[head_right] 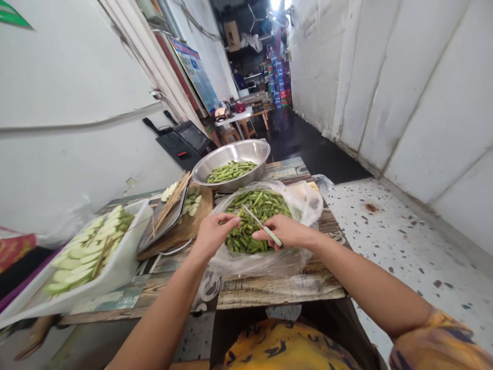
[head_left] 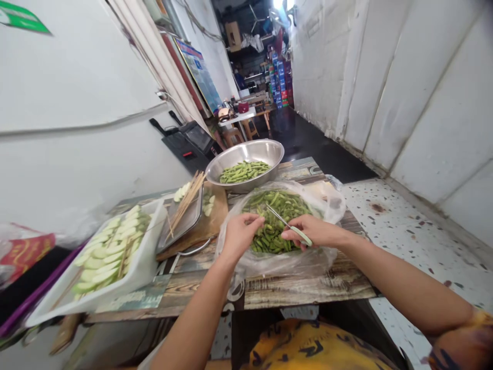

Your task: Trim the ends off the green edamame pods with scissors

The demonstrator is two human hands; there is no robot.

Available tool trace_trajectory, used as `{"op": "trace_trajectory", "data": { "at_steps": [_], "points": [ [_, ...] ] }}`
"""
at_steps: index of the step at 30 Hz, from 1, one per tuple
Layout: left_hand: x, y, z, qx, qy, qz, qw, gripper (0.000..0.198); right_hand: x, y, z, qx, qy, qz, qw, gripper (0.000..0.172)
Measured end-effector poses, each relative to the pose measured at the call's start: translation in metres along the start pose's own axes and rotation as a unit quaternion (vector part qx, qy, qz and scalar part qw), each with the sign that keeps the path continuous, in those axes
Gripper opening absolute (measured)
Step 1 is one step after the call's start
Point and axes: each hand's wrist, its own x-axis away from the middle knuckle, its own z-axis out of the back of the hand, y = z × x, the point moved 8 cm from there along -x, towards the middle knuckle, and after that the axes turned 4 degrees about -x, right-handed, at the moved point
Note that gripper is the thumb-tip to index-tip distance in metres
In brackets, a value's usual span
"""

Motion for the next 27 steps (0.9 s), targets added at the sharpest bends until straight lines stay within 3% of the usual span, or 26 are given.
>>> {"op": "trace_trajectory", "data": {
  "at_steps": [4,9,11,17,23,27],
  "points": [
    [0.002,0.005,0.003,0.011,0.034,0.001,0.999,0.018,0.001,0.001,-0.004,0.016,-0.017,-0.002,1.0,0.049],
    [0.002,0.002,0.012,-0.012,0.095,0.005,0.995,0.017,0.002,-0.007,0.004,-0.02,0.032,0.03,0.999,0.045],
    [0.0,0.003,0.014,-0.023,0.097,-0.002,0.995,0.017,0.003,-0.006,0.003,-0.016,0.012,0.023,1.0,0.045],
    [0.003,0.013,0.012,-0.055,0.086,-0.012,0.995,0.018,0.002,-0.005,-0.004,0.017,-0.023,0.02,0.999,0.044],
    [0.009,0.023,-0.01,-0.034,0.0,-0.027,0.999,0.02,0.002,-0.007,-0.003,-0.004,0.006,0.024,1.0,0.043],
    [0.012,0.026,-0.014,-0.015,-0.017,-0.027,0.999,0.023,-0.001,-0.006,-0.004,-0.01,0.001,0.029,1.0,0.041]
  ]
}}
